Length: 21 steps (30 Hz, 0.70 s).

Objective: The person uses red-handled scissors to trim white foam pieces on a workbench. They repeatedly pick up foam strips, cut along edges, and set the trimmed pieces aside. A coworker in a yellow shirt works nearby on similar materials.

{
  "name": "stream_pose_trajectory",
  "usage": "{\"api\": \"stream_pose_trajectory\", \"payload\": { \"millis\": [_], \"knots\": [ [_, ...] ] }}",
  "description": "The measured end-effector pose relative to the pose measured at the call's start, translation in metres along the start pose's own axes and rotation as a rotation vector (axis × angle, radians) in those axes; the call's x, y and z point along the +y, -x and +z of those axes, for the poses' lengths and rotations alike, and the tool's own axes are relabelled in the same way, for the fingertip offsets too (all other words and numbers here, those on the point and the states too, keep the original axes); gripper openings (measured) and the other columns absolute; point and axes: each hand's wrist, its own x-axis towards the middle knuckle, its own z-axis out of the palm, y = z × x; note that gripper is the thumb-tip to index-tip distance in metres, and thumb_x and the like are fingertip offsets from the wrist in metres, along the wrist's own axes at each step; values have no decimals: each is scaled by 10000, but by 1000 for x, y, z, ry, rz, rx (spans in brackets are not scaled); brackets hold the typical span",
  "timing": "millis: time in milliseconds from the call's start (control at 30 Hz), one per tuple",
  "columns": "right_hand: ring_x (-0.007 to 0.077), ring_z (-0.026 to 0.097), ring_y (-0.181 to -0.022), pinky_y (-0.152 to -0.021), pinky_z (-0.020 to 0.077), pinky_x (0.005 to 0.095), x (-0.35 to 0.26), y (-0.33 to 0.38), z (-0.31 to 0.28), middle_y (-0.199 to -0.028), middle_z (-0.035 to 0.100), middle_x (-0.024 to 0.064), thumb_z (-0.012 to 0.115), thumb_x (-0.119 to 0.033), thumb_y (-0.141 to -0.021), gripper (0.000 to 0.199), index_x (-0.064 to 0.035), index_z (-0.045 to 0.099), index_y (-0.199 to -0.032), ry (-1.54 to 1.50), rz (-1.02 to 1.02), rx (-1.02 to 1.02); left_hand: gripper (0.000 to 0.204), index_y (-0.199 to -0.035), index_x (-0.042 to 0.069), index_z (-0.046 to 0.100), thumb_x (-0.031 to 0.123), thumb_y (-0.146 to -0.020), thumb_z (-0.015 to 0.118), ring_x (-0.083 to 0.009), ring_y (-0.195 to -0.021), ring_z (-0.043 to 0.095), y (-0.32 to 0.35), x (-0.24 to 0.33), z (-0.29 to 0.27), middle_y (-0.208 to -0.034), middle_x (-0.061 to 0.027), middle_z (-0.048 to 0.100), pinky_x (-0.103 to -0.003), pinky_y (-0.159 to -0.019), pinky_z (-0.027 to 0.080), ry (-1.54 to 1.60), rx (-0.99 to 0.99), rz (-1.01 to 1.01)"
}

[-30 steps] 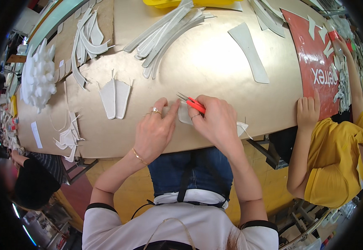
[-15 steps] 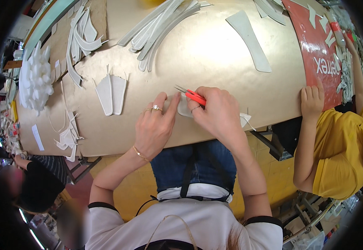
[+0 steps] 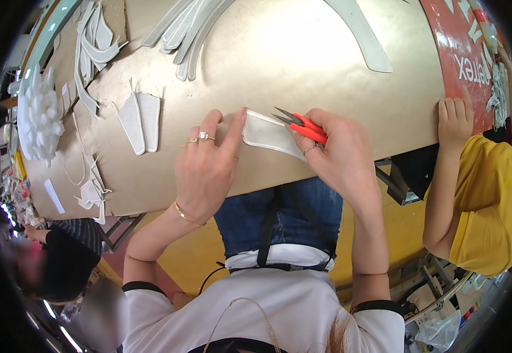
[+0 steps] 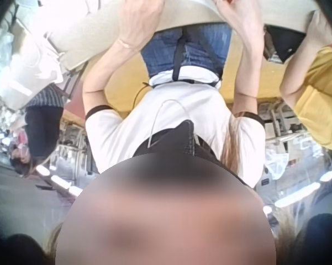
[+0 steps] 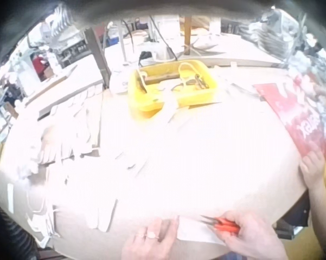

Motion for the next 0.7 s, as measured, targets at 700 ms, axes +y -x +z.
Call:
{"api": "stream_pose_trajectory", "payload": {
  "millis": [700],
  "knots": [
    [135,378,-536,-515,340,310,-3,-1,-1,-561,411,67,695,-155,-870,218,35,628,-787,9,-8,42,530,-1417,3,457,74,-896,524,-264,-1419,405,8,16,2,-1508,-137,449,-445,-1191,267,179,-171,19]
  ]
}}
